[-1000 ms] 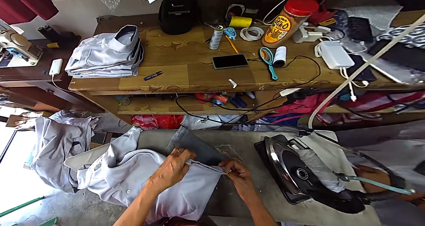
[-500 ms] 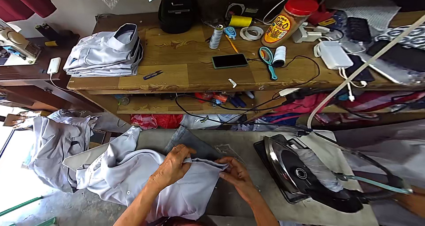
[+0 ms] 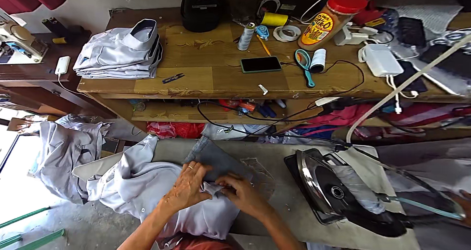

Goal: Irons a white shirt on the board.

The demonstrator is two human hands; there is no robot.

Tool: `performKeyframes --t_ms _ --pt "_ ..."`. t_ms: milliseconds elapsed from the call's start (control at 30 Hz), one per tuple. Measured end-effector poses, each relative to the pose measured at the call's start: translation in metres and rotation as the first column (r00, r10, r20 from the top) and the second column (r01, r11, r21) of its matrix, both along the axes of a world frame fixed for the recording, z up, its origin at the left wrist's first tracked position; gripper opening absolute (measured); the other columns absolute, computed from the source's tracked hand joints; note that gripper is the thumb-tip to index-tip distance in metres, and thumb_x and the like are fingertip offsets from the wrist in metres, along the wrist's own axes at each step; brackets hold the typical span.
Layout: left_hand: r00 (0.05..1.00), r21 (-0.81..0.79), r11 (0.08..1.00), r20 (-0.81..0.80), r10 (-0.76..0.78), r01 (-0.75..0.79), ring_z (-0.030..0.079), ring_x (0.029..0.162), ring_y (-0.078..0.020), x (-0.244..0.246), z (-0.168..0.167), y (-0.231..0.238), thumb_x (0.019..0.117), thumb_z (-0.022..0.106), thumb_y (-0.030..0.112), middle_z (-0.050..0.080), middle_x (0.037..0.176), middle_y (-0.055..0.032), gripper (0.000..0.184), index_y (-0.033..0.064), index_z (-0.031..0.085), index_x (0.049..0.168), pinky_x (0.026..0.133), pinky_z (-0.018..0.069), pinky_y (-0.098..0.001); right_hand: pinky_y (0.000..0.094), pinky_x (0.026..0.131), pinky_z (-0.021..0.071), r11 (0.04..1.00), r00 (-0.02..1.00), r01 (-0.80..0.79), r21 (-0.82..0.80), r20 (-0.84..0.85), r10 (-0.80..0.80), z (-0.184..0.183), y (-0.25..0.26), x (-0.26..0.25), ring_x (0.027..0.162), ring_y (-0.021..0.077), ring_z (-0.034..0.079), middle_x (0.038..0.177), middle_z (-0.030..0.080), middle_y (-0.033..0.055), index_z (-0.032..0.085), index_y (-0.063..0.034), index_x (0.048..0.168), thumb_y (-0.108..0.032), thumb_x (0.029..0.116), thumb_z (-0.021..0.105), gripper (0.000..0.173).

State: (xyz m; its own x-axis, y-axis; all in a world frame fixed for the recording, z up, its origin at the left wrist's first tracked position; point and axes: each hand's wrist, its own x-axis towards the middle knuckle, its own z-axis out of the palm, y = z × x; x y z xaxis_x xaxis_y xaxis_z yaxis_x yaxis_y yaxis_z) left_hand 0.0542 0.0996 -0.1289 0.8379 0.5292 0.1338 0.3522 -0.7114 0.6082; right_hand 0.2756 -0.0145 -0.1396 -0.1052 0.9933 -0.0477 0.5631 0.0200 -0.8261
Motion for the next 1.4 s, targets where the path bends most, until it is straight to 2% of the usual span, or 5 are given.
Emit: performKeyframes --t_ms 500,967,1100,1167,1400 --pt "0.988 -0.169 0.979 0.082 0.133 -0.118 0.06 0.127 -0.021 -0.031 -0.022 -0.022 0.0924 0.052 0.011 0.071 0.128 -0.001 0.033 0.0153 0.076 0.115 0.109 0.0438 -0.049 0.0394 0.101 0.0489 0.934 0.989 0.062 0.352 0.107 -0.106 -0.03 -0.012 -0.025 0.112 0.0175 0.065 0.106 0.074 -0.0012 0.076 -0.0184 0.098 -0.023 0.0968 0.059 0.018" --pt "0.974 -0.488 0.87 0.156 0.165 -0.069 0.066 0.097 -0.015 0.002 -0.004 -0.007 0.0949 0.073 0.026 0.072 0.096 -0.009 0.024 0.002 0.074 0.098 0.092 0.0529 -0.0317 0.0205 0.084 0.0577 0.946 0.973 0.185 0.266 -0.187 -0.138 0.0 0.011 -0.023 0.089 0.0053 0.07 0.096 0.075 0.0041 0.074 -0.0048 0.103 -0.017 0.103 0.059 0.02" --pt "0.981 -0.526 0.837 0.028 0.194 -0.151 0.06 0.073 -0.015 0.019 -0.008 0.017 0.1022 0.061 0.028 0.062 0.082 -0.01 0.031 -0.0026 0.064 0.103 0.071 0.0527 -0.0322 0.0501 0.087 0.0585 0.986 0.995 0.079 -0.15 0.065 -0.07 0.015 0.017 0.012 0.096 0.0222 0.073 0.106 0.076 0.0072 0.066 -0.0129 0.132 -0.058 0.0934 0.066 0.059" --pt "0.97 -0.485 0.84 -0.087 0.228 -0.241 0.061 0.076 -0.0216 0.026 -0.014 0.032 0.1031 0.058 0.029 0.063 0.084 -0.0132 0.033 -0.0035 0.063 0.105 0.075 0.0533 -0.0393 0.0623 0.082 0.0534 0.945 0.981 0.101 -0.311 0.187 -0.043 0.013 0.016 0.035 0.093 0.0365 0.071 0.096 0.073 0.0172 0.071 -0.0068 0.114 -0.05 0.0905 0.072 0.049" --pt "0.859 -0.265 0.851 -0.383 0.339 -0.454 0.071 0.093 -0.0369 0.056 -0.006 0.042 0.1071 0.048 0.036 0.071 0.096 -0.0184 0.04 0.0011 0.063 0.118 0.083 0.0548 -0.0562 0.0236 0.06 0.0555 0.861 0.841 0.413 -0.297 -0.239 -0.486 -0.017 0.001 0.072 0.063 0.0048 0.063 0.078 0.068 -0.0009 0.065 -0.0024 0.11 -0.017 0.0905 0.072 0.025"
